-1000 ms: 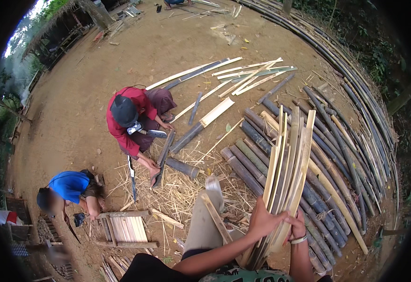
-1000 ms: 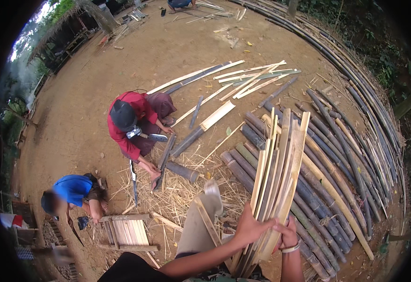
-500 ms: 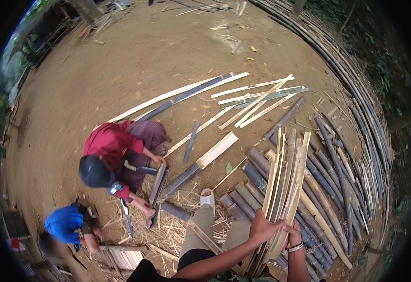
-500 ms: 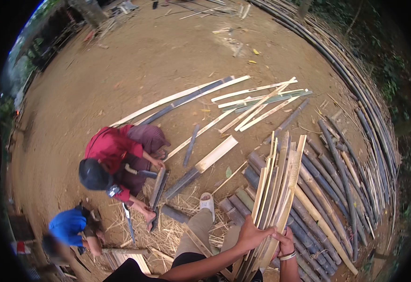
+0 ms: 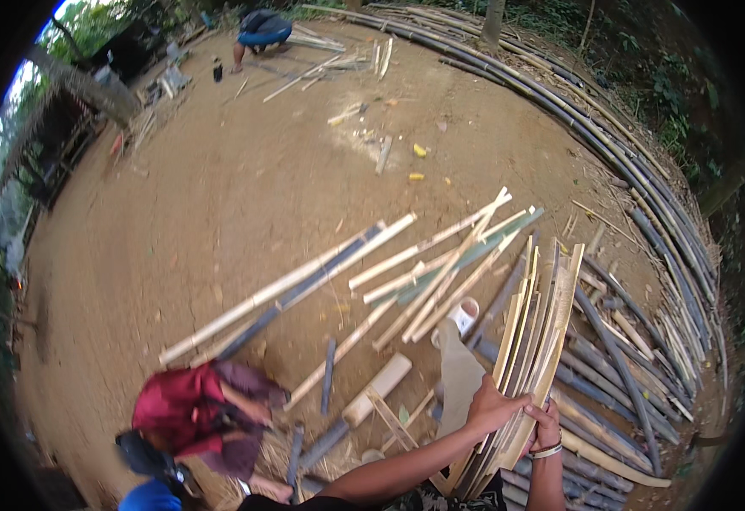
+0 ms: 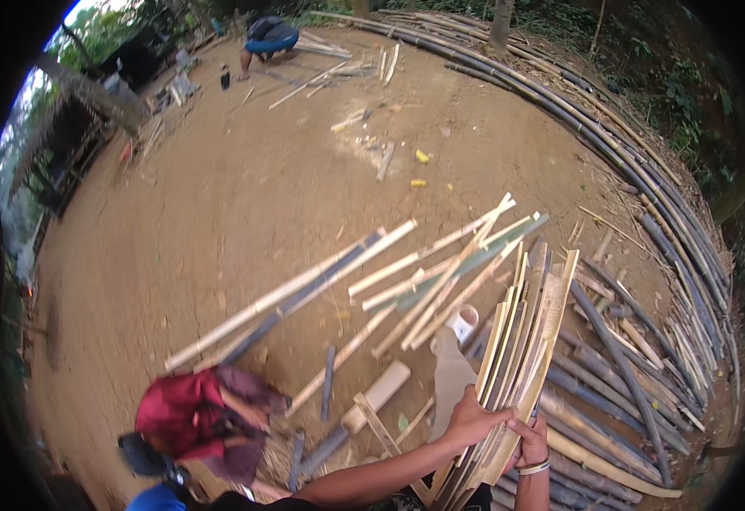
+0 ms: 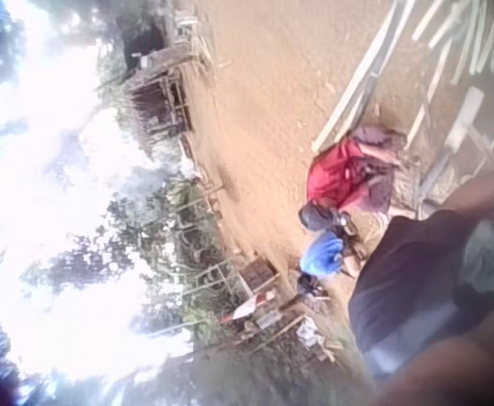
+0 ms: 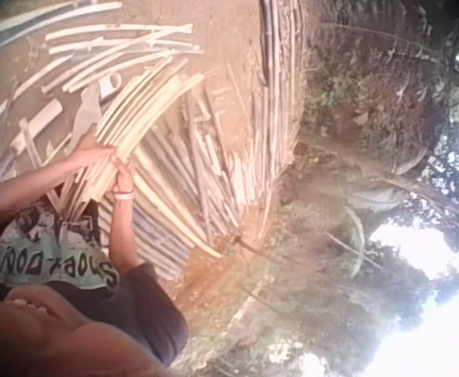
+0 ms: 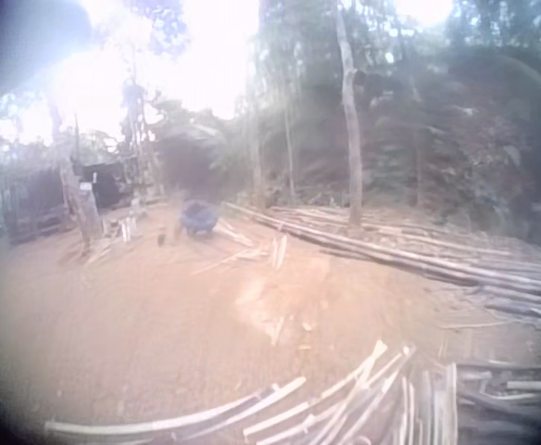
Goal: The person sits on the ground and uses a machete to shave and smooth thin strips of bamboo. They repeatedly hold the bamboo strips and scrape the blade along them to remove rough edges, occasionally adjusting their grip or the position of the strips.
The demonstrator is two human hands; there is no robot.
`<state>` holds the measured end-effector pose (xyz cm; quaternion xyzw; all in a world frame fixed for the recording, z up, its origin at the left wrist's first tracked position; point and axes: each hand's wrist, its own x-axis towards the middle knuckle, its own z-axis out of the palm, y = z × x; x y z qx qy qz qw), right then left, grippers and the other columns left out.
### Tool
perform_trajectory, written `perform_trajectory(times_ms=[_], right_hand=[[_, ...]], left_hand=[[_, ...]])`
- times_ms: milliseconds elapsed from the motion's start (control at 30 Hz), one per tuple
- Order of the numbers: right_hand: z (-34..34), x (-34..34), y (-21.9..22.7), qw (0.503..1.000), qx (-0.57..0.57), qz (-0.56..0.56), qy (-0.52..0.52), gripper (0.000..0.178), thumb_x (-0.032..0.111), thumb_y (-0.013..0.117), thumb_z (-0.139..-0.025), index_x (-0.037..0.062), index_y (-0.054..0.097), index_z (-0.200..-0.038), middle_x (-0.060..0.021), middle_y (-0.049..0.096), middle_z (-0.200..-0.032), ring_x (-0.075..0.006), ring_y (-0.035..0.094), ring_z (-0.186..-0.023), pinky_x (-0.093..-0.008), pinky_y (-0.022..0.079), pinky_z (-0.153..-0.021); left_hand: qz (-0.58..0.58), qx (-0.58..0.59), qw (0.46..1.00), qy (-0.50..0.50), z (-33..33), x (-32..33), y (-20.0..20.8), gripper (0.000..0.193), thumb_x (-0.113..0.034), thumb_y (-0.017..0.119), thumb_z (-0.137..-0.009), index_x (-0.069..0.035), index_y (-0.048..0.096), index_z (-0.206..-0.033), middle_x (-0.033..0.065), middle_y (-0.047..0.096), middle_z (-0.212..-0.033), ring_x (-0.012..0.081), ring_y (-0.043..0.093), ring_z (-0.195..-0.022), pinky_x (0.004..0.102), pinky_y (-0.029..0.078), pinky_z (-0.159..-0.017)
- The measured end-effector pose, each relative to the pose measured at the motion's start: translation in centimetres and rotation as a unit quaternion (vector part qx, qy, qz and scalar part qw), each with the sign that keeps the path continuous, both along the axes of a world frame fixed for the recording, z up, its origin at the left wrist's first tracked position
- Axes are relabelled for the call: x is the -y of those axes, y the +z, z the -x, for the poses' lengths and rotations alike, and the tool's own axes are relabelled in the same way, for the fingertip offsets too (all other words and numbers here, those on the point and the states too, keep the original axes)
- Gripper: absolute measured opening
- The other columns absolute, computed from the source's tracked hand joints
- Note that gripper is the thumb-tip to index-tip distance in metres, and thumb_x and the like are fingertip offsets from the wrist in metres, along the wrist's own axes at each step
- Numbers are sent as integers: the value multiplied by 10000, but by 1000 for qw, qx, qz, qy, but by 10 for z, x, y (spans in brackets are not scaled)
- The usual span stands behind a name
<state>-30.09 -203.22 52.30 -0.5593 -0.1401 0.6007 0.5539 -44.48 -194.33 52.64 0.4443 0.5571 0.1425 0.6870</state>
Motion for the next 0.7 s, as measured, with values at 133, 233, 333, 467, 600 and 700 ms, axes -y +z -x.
perform_trajectory(times_ms=[133, 233, 333, 467, 600, 700], right_hand=[[-51, -142, -11, 997, 44, 24, -57, 421, -27, 700, -763, -39, 548, -1155, -126, 671, -1007, -206, 674, -859, -347, 559, -778], [-94, -268, 33, 999, 17, 37, -1, 408, -42, 693, -767, -40, 551, -1149, -120, 675, -996, -205, 672, -866, -346, 557, -775], [-141, -359, 58, 997, 32, 75, 12, 465, 14, 704, -725, -59, 552, -1158, -119, 675, -982, -222, 672, -853, -345, 553, -796], [-201, -510, 75, 997, 47, 63, 27, 397, 2, 688, -751, -55, 570, -1126, -117, 685, -935, -213, 678, -796, -342, 565, -732], [-265, -664, 68, 995, 63, 57, 55, 336, -7, 690, -762, -32, 586, -1080, -99, 687, -932, -197, 675, -791, -333, 564, -727], [-307, -802, 54, 995, 84, 39, 48, 349, 1, 699, -751, -24, 592, -1083, -93, 688, -933, -193, 676, -798, -331, 564, -726]], left_hand=[[-33, 6, 999, 20, -55, -137, -19, 800, -430, 829, -661, 81, 445, -1142, 246, 637, -1056, 339, 661, -959, 383, 517, -846], [33, 42, 996, 67, -98, -246, 12, 770, -339, 845, -688, 66, 452, -1212, 184, 638, -1086, 246, 639, -992, 338, 504, -866], [2, 88, 993, 85, -142, -335, 26, 725, -358, 834, -684, 80, 491, -1150, 196, 662, -1013, 259, 667, -921, 357, 523, -826], [-6, 42, 995, 86, -203, -482, 37, 702, -405, 818, -666, 90, 543, -1081, 213, 674, -994, 275, 684, -895, 371, 537, -786], [1, 81, 991, 109, -251, -643, 59, 757, -398, 813, -661, 107, 501, -1131, 224, 668, -1009, 301, 683, -904, 385, 541, -796], [7, 21, 994, 105, -285, -785, 65, 780, -412, 819, -660, 97, 476, -1141, 241, 648, -1036, 326, 666, -948, 395, 532, -827]])
